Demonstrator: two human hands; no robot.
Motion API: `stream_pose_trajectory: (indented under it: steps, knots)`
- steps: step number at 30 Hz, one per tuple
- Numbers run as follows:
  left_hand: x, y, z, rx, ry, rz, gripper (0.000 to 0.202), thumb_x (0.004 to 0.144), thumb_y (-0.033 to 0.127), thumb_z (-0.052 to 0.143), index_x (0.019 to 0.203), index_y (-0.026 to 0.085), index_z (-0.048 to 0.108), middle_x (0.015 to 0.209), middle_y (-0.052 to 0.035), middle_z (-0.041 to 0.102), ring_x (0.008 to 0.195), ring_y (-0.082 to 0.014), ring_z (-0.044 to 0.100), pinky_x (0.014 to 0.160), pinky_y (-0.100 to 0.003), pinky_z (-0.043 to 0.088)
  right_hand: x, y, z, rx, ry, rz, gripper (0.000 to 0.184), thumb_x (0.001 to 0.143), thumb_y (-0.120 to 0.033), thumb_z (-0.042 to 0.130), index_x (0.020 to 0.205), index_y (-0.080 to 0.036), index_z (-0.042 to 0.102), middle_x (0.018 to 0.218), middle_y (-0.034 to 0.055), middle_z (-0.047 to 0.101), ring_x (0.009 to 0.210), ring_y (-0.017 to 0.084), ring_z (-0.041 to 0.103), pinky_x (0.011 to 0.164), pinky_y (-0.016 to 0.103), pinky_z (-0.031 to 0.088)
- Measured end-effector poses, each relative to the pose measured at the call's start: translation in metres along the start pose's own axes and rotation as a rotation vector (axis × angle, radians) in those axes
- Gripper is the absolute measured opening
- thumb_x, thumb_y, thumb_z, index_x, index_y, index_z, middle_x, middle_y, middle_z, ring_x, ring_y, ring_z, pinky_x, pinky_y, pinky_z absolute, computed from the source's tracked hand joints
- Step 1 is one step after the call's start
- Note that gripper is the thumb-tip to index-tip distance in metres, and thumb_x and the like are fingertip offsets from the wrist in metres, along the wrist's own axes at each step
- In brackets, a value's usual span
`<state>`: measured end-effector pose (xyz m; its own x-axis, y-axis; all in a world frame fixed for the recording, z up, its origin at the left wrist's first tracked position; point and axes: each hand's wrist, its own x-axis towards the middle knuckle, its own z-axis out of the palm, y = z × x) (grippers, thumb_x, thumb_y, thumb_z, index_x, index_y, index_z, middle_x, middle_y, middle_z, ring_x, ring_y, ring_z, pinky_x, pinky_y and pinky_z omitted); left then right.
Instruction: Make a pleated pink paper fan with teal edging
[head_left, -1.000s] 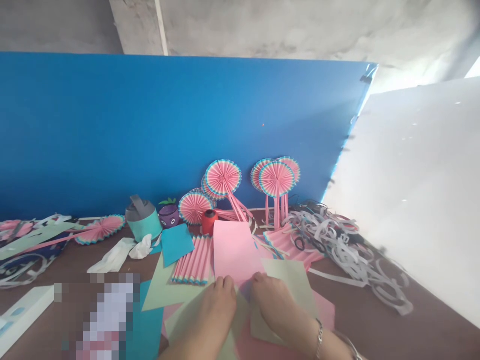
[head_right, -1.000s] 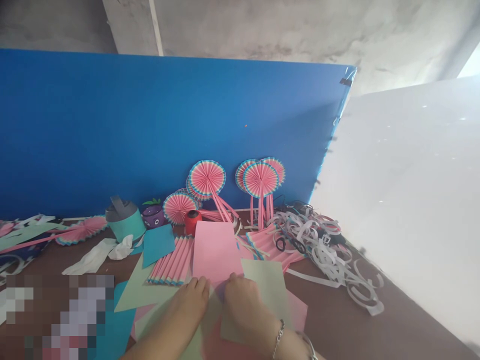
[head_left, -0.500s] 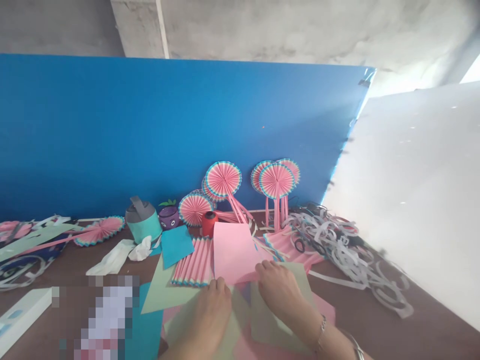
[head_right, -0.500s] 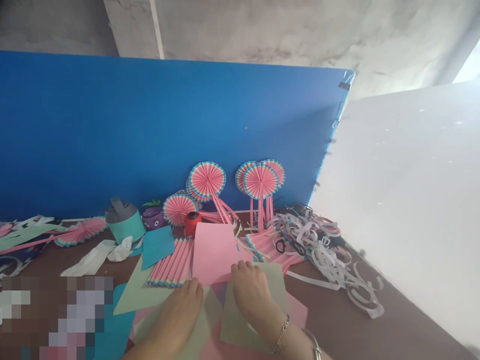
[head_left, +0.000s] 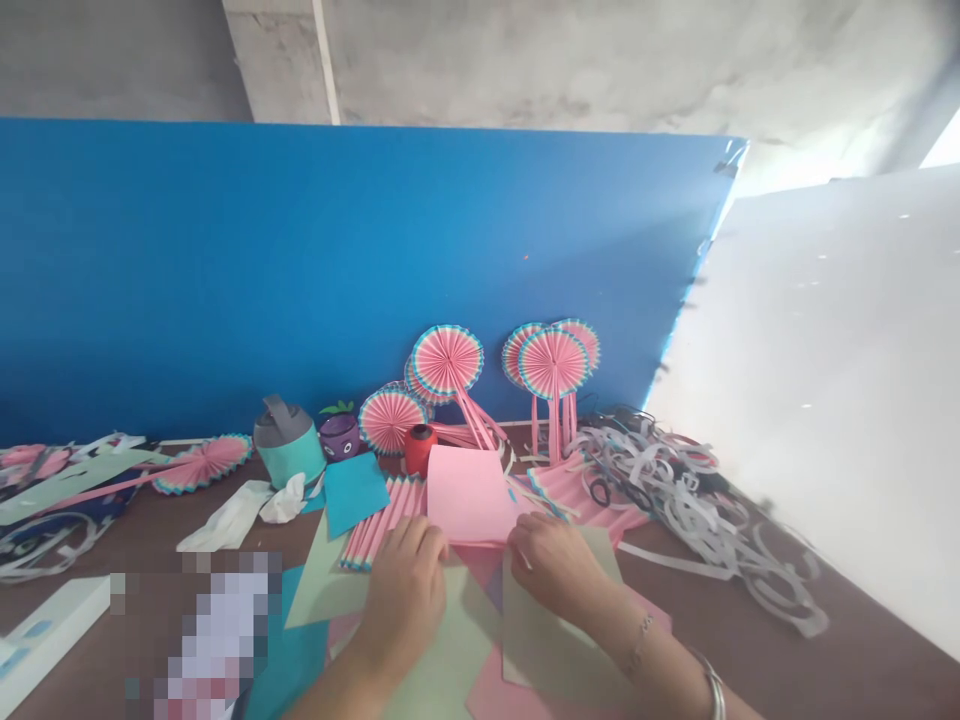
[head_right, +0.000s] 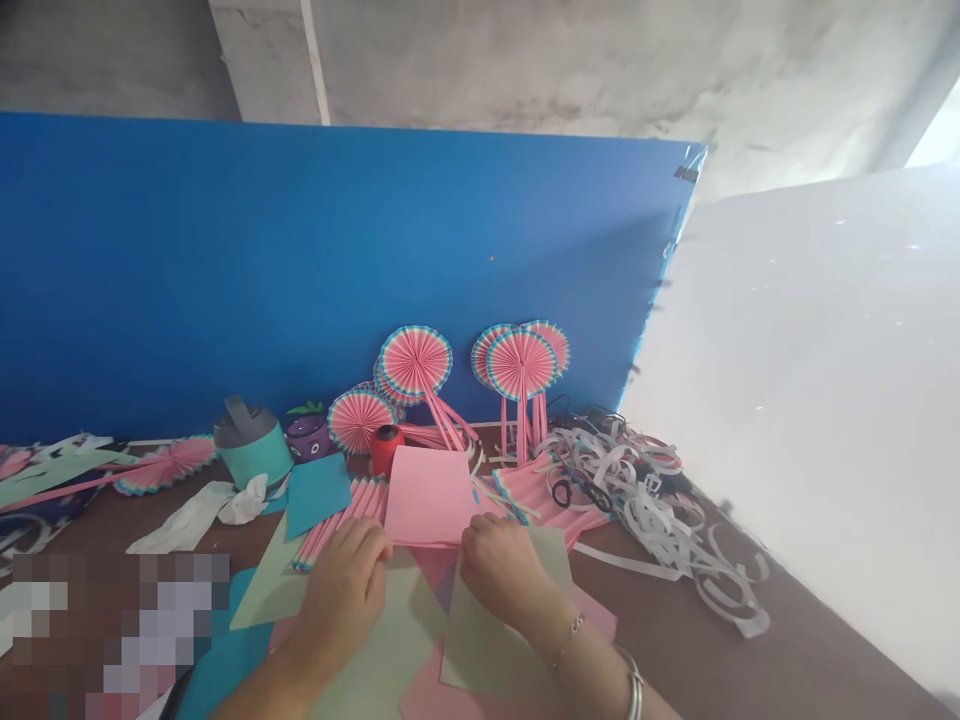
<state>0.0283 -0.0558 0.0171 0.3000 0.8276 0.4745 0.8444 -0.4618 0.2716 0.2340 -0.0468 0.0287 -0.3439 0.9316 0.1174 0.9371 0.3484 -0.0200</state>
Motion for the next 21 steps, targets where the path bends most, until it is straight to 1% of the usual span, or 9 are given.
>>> stream_pose_trajectory:
  steps: [3, 6, 8, 10, 13, 15, 17, 19, 21]
  knots:
    - [-0.001, 0.001, 0.002, -0.171, -0.022, 0.002, 0.027, 0.074, 0.003, 0.037, 0.069, 0.019, 0.058, 0.07, -0.0044, 0.06, 0.073, -0.0203, 0.054, 0.064, -0.031, 0.037, -0.001, 0.002, -0.003, 0.188, 0.085, 0.022, 0.02, 0.074, -0.008, 0.047, 0.075, -0.017, 0.064, 0.077, 0.0036, 0.065, 0.074, 0.015, 0.058, 0.061, 0.025, 0.031]
    - [-0.001, 0.005, 0.006, -0.374, -0.121, -0.126, 0.023, 0.084, 0.018, 0.041, 0.078, 0.018, 0.063, 0.073, -0.0044, 0.067, 0.071, -0.0195, 0.059, 0.064, -0.029, 0.039, -0.004, -0.003, -0.007, 0.323, 0.096, -0.017, 0.018, 0.071, -0.007, 0.048, 0.075, -0.018, 0.062, 0.075, 0.0008, 0.065, 0.069, 0.013, 0.056, 0.06, 0.022, 0.033]
    - [-0.001, 0.007, 0.01, -0.501, -0.155, -0.231, 0.028, 0.088, 0.033, 0.043, 0.077, 0.018, 0.064, 0.072, -0.004, 0.069, 0.068, -0.0181, 0.061, 0.063, -0.027, 0.04, -0.007, -0.011, -0.012, 0.34, 0.106, -0.064, 0.016, 0.071, -0.007, 0.049, 0.074, -0.018, 0.061, 0.074, 0.0005, 0.064, 0.067, 0.013, 0.056, 0.059, 0.021, 0.034]
    - [-0.001, 0.008, 0.014, -0.547, -0.14, -0.297, 0.034, 0.088, 0.041, 0.044, 0.07, 0.018, 0.062, 0.066, -0.0026, 0.067, 0.063, -0.0165, 0.06, 0.059, -0.025, 0.039, -0.009, -0.018, -0.015, 0.31, 0.128, -0.109, 0.013, 0.074, -0.01, 0.051, 0.071, -0.019, 0.06, 0.072, 0.001, 0.064, 0.066, 0.013, 0.057, 0.058, 0.021, 0.035]
    - [-0.004, 0.006, 0.022, -0.464, -0.037, -0.3, 0.034, 0.087, 0.038, 0.046, 0.061, 0.018, 0.056, 0.055, -0.0003, 0.061, 0.054, -0.0138, 0.056, 0.052, -0.024, 0.037, -0.011, -0.025, -0.017, 0.273, 0.163, -0.197, 0.01, 0.077, -0.013, 0.053, 0.072, -0.019, 0.06, 0.072, 0.0019, 0.065, 0.066, 0.014, 0.06, 0.058, 0.021, 0.038]
    - [-0.006, 0.004, 0.024, -0.394, 0.078, -0.225, 0.028, 0.087, 0.031, 0.047, 0.063, 0.019, 0.054, 0.056, -0.0001, 0.059, 0.054, -0.0134, 0.056, 0.052, -0.023, 0.038, -0.011, -0.024, -0.014, 0.286, 0.218, -0.267, 0.009, 0.077, -0.014, 0.053, 0.075, -0.019, 0.06, 0.072, 0.0016, 0.065, 0.066, 0.014, 0.06, 0.058, 0.022, 0.041]
    - [-0.008, 0.003, 0.022, -0.335, 0.252, -0.101, 0.017, 0.086, 0.023, 0.048, 0.072, 0.018, 0.056, 0.065, -0.0024, 0.062, 0.063, -0.0152, 0.059, 0.058, -0.024, 0.042, -0.011, -0.022, -0.011, 0.33, 0.352, -0.325, 0.008, 0.08, -0.015, 0.052, 0.08, -0.019, 0.059, 0.074, 0.0022, 0.064, 0.067, 0.014, 0.061, 0.06, 0.023, 0.044]
    - [-0.009, 0.002, 0.016, -0.287, 0.423, 0.08, 0.01, 0.085, 0.015, 0.048, 0.085, 0.018, 0.058, 0.078, -0.0051, 0.065, 0.076, -0.0176, 0.061, 0.067, -0.027, 0.045, -0.013, -0.018, -0.009, 0.366, 0.584, -0.351, 0.012, 0.082, -0.013, 0.049, 0.09, -0.019, 0.056, 0.082, 0.0048, 0.064, 0.076, 0.016, 0.061, 0.065, 0.025, 0.048]
    - [-0.009, 0.001, 0.008, -0.245, 0.498, 0.278, 0.02, 0.085, 0.008, 0.047, 0.097, 0.019, 0.059, 0.086, -0.0058, 0.065, 0.085, -0.0186, 0.059, 0.076, -0.031, 0.044, -0.017, -0.015, -0.009, 0.352, 0.826, -0.394, 0.022, 0.082, -0.012, 0.048, 0.102, -0.018, 0.052, 0.094, 0.0087, 0.062, 0.088, 0.018, 0.06, 0.071, 0.029, 0.05]
